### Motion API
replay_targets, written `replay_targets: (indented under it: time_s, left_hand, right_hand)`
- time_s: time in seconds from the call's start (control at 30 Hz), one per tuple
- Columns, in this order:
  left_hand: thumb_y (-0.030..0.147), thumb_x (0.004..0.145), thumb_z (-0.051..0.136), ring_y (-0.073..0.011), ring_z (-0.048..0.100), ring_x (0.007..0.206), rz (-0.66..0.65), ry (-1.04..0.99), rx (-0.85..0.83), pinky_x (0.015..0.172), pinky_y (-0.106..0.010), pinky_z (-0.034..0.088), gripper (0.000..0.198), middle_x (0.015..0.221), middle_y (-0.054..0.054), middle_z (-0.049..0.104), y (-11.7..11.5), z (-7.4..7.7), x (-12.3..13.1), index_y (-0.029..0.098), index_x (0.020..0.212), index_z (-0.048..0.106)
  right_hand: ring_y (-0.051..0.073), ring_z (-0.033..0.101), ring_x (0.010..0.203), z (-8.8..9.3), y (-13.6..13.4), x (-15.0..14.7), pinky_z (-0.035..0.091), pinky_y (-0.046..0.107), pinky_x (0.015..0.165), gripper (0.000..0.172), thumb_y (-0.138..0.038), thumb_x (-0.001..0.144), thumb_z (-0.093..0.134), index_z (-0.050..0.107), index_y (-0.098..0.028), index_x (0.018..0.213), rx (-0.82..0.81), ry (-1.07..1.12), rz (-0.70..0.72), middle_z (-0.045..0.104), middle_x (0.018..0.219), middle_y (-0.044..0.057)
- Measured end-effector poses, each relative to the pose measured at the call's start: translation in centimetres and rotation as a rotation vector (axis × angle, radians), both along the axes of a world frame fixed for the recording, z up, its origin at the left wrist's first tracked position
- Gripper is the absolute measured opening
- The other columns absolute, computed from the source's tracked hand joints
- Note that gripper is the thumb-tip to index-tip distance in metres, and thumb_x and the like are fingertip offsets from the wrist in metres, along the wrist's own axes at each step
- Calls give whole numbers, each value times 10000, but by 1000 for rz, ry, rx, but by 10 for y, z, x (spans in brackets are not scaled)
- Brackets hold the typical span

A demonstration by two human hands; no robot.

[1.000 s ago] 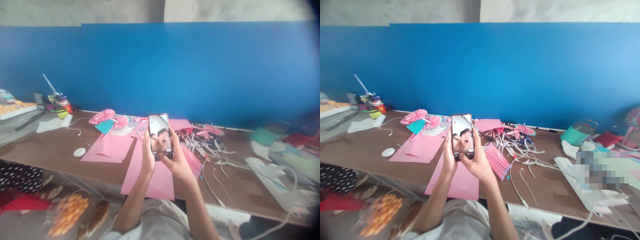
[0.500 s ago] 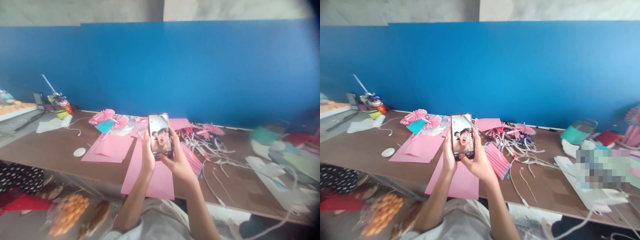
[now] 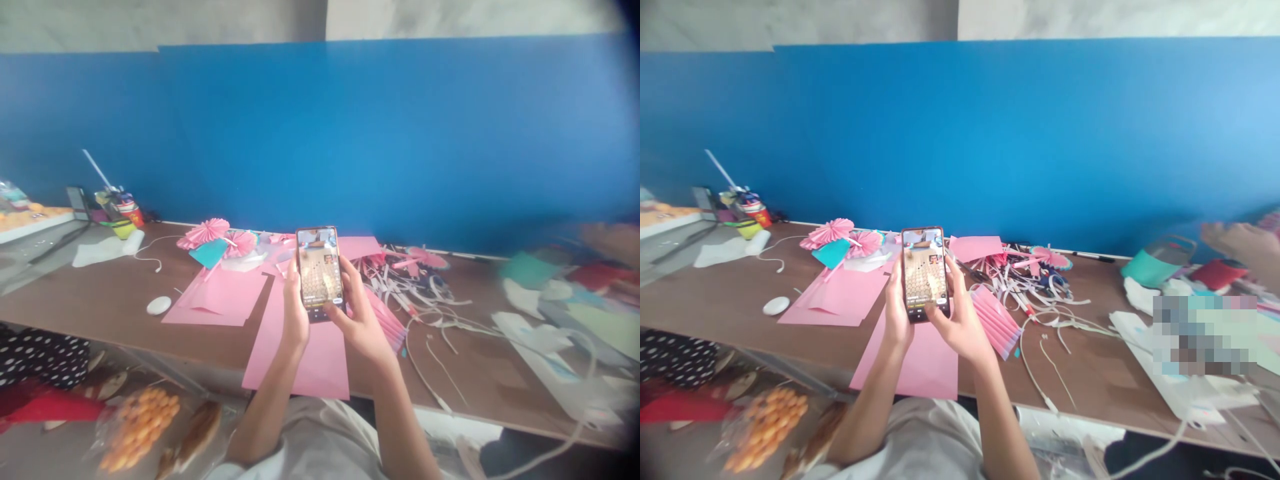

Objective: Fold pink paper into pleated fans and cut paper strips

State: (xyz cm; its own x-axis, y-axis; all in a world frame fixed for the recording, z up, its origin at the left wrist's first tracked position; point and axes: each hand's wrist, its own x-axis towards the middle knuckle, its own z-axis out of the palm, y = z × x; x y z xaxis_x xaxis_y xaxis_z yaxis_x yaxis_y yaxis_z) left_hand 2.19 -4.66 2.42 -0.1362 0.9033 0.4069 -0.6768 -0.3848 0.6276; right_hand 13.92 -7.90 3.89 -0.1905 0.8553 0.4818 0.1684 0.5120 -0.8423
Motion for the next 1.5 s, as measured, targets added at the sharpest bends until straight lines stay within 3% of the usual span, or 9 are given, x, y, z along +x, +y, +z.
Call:
replay_targets:
  time_s: [0.17,0.33,0.63,0.8,1.07,1.27,1.5]
  left_hand:
    - [466,1029,396,-289,466,1427,-24,17,-7,1179,-442,392,511,1496,-58,557,-1,1,-1,288,1501,474]
    - [448,1031,385,-292,455,1433,-30,30,5,1173,-452,397,512,1478,-65,571,-3,4,-1,284,1511,457]
    - [488,1028,375,-298,445,1439,31,65,9,1183,-456,383,538,1544,-65,500,2,-2,0,279,1519,440]
    - [471,1032,371,-286,419,1460,25,90,15,1206,-452,352,532,1560,-48,483,3,-2,-2,287,1529,425]
    - [439,1037,366,-273,408,1470,27,62,19,1197,-424,371,507,1577,-27,465,3,-1,-1,291,1514,456]
    - [427,1031,387,-284,477,1422,30,33,13,1172,-428,407,502,1523,-44,533,4,-2,0,282,1502,479]
    - [414,1038,386,-255,419,1463,61,62,18,1192,-385,374,483,1547,-27,505,2,-1,-1,289,1492,490]
  right_hand:
    - [311,401,1461,1,0,2,376,530,1194,694,-377,951,639,287,-307,1545,-11,69,35,387,1591,109]
    - [305,427,1441,1,1,3,406,516,1172,718,-355,950,643,259,-316,1556,-13,73,29,412,1571,111]
    - [300,393,1461,-1,4,-2,368,517,1198,845,-298,926,638,130,-297,1601,57,-35,22,357,1596,120]
    - [304,276,1524,-4,5,-3,306,505,1236,856,-251,881,671,188,-289,1586,101,-88,-37,267,1642,103]
    - [309,302,1511,0,3,-2,342,536,1213,901,-265,907,642,85,-310,1614,59,-89,-22,280,1639,105]
    - [299,290,1518,0,3,-4,346,512,1216,905,-203,883,646,105,-300,1602,65,-103,-32,258,1650,99]
    - [306,296,1513,-2,3,-6,332,523,1221,914,-230,884,666,104,-288,1603,79,-115,-81,264,1645,112]
